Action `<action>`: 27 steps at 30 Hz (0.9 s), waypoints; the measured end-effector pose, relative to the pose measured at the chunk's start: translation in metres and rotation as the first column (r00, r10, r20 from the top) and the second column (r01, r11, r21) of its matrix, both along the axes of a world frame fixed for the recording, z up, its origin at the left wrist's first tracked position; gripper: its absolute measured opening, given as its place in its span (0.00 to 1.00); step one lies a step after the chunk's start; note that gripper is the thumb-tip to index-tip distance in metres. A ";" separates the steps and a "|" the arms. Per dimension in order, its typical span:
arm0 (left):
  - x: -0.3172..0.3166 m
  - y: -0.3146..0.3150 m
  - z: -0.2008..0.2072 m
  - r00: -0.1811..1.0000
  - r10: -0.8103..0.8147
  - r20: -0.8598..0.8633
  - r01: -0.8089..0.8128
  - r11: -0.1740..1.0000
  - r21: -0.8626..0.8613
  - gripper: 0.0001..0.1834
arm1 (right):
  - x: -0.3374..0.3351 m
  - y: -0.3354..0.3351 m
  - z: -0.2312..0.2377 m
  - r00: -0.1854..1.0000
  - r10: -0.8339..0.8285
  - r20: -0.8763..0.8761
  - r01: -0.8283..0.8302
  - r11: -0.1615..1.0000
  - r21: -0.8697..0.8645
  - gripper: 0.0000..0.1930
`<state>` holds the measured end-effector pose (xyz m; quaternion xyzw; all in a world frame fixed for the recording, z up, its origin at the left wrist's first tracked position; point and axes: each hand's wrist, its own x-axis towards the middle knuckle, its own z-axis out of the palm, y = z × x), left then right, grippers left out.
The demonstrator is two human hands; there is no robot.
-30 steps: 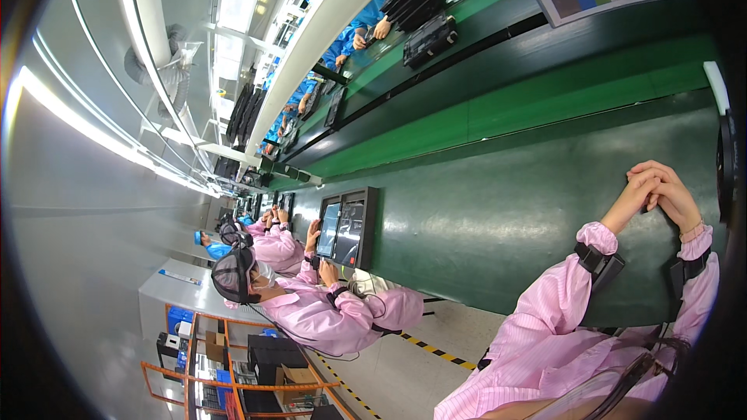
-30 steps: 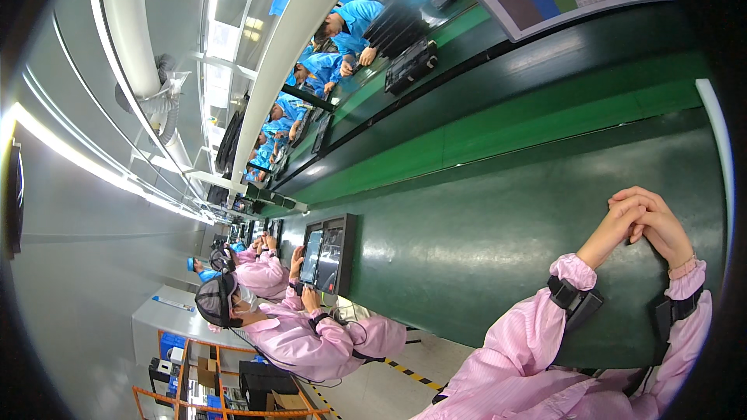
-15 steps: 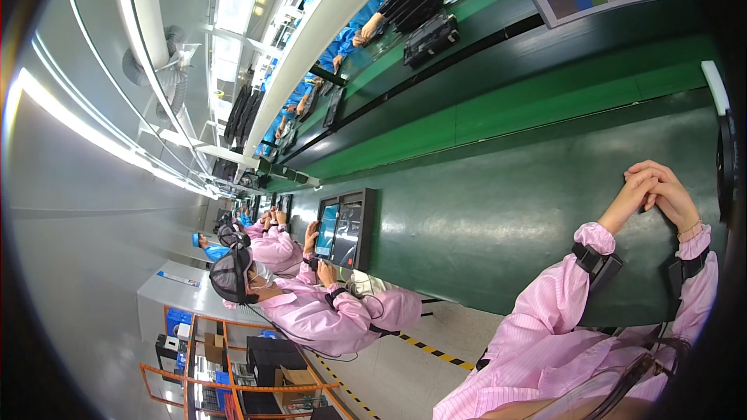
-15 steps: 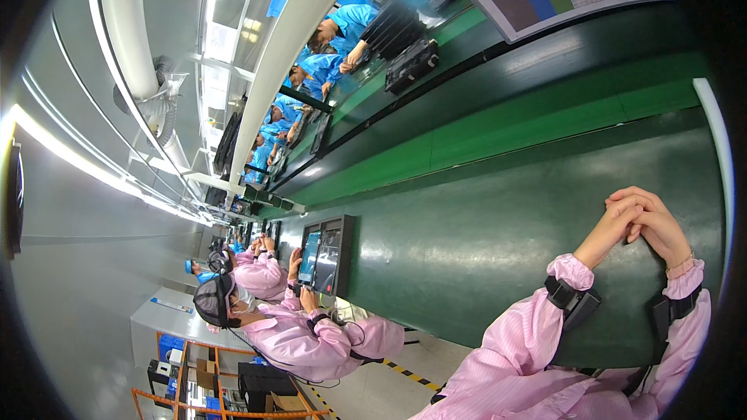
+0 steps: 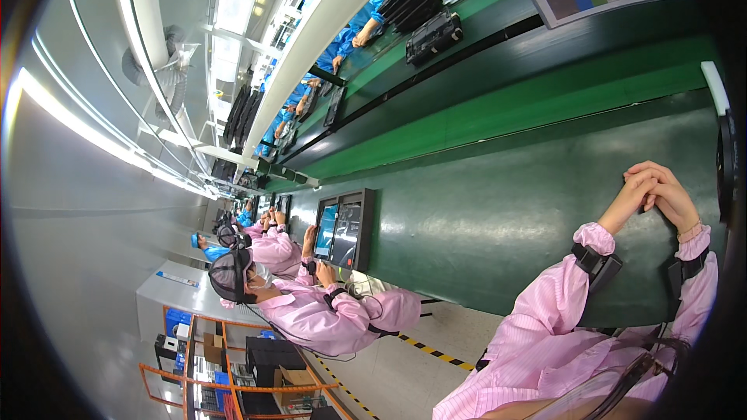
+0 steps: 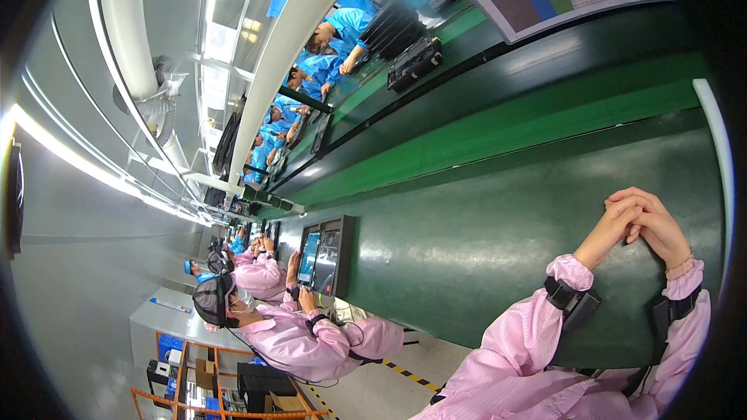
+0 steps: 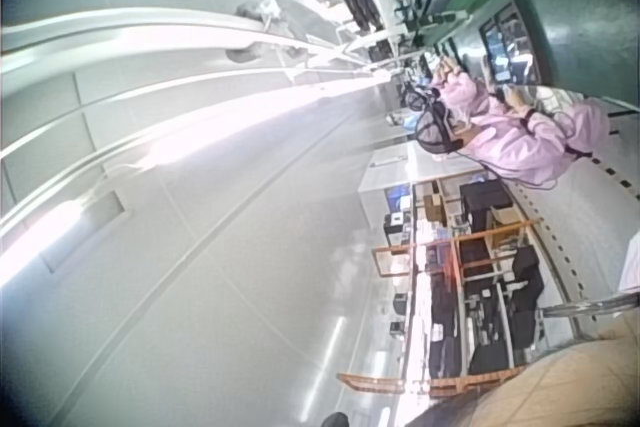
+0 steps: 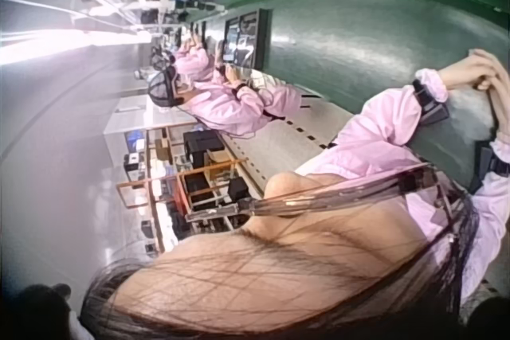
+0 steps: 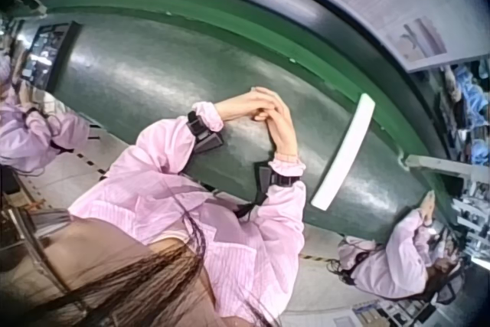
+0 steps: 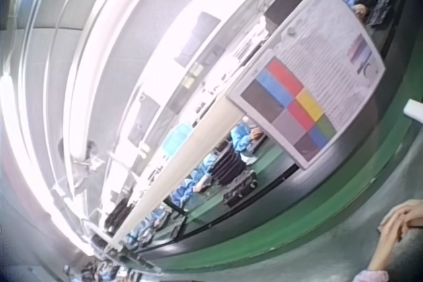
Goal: Inspecting and testing the screens and hardware of electronic tablets on an assembly line.
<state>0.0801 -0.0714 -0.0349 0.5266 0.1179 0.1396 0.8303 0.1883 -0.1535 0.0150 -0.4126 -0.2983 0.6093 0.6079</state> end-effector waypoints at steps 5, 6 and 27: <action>0.000 -0.002 0.001 1.000 0.001 -0.010 -0.001 1.000 -0.005 0.11 | 0.000 -0.001 -0.003 1.000 -0.015 0.014 0.015 1.000 0.002 0.19; 0.000 -0.002 0.001 1.000 -0.002 -0.010 0.002 1.000 -0.011 0.11 | 0.000 -0.001 -0.005 0.999 -0.026 0.020 0.026 1.000 0.005 0.19; 0.000 -0.001 0.005 1.000 -0.008 -0.012 0.008 1.000 0.012 0.11 | 0.000 0.001 -0.002 0.999 -0.019 0.032 0.019 1.000 -0.010 0.19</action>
